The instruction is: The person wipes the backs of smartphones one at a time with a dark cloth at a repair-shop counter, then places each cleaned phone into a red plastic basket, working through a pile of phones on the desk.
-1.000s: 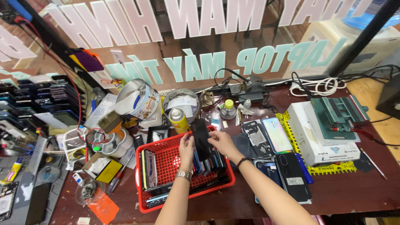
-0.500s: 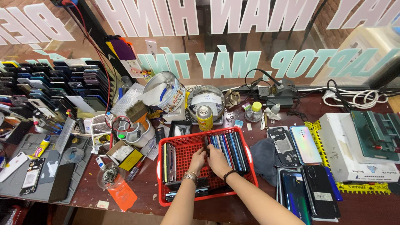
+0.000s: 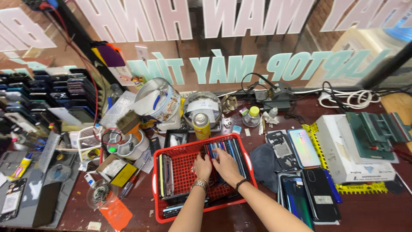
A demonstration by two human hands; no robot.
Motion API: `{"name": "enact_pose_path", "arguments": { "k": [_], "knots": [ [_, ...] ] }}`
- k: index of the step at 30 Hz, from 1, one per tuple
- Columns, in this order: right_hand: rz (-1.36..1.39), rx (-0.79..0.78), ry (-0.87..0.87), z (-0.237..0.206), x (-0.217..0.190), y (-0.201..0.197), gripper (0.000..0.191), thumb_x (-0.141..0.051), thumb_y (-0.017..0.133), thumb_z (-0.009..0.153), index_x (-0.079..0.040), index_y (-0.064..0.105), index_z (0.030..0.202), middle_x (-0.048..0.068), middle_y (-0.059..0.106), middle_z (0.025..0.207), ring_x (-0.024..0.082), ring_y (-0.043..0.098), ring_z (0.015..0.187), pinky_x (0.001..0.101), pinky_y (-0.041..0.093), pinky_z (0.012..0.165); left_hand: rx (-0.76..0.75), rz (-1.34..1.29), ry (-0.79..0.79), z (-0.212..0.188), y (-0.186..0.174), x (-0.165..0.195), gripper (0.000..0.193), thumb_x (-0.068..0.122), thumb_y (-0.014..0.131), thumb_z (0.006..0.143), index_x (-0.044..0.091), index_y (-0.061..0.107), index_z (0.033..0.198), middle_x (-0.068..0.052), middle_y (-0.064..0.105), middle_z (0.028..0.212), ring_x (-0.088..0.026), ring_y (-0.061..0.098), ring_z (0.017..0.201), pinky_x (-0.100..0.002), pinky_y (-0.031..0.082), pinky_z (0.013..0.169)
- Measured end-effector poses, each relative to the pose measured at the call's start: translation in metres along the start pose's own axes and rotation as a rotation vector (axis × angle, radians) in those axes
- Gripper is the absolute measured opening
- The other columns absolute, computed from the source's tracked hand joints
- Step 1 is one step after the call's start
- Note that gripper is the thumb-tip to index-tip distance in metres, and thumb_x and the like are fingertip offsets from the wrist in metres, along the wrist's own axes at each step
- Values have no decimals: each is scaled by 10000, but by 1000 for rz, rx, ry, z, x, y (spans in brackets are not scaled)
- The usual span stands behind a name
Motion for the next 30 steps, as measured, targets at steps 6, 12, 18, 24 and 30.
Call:
{"name": "enact_pose_path", "arguments": {
  "k": [6,12,18,24,30],
  "knots": [
    [35,224,58,19,61,-77,260,-208,701,900,-74,707,1123,118,758,968,298,737,922,406,572,829,247,-101,481,-43,2,91,417,222,609,930,38,611,1304,-196,603,1299,-386,522,1234,-478,378,1083],
    [-414,411,236,-9,162,-195,631,-208,795,804,-28,541,1353,224,557,1332,401,507,1259,437,421,1078,-164,-149,538,-69,89,135,291,214,585,964,87,687,1206,-145,652,1215,-315,605,1155,-419,457,1020],
    [-626,269,458,-24,226,-223,879,-342,890,719,41,438,1368,264,509,1371,427,483,1292,455,407,1107,-471,-199,576,-105,173,138,290,250,611,965,83,718,1177,-142,766,1082,-266,749,1026,-365,558,919],
    [-514,203,502,-23,244,-221,847,-345,870,735,43,450,1360,275,534,1337,431,513,1277,463,436,1098,-641,-150,484,-114,204,125,297,264,625,960,88,723,1178,-119,780,1051,-208,756,1003,-320,562,876],
    [-27,226,407,-17,223,-233,845,-360,812,771,9,467,1449,244,612,1314,364,615,1202,436,491,1036,-811,-473,116,-104,212,121,426,318,624,1002,78,682,1349,-120,728,1177,-248,696,957,-363,518,795]
  ]
}}
Point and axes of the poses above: each hand's wrist, its own z-axis towards the middle knuckle, its own y-axis out of the palm, x = y × z, the point moved 9 cm from there along z, towards the middle knuckle
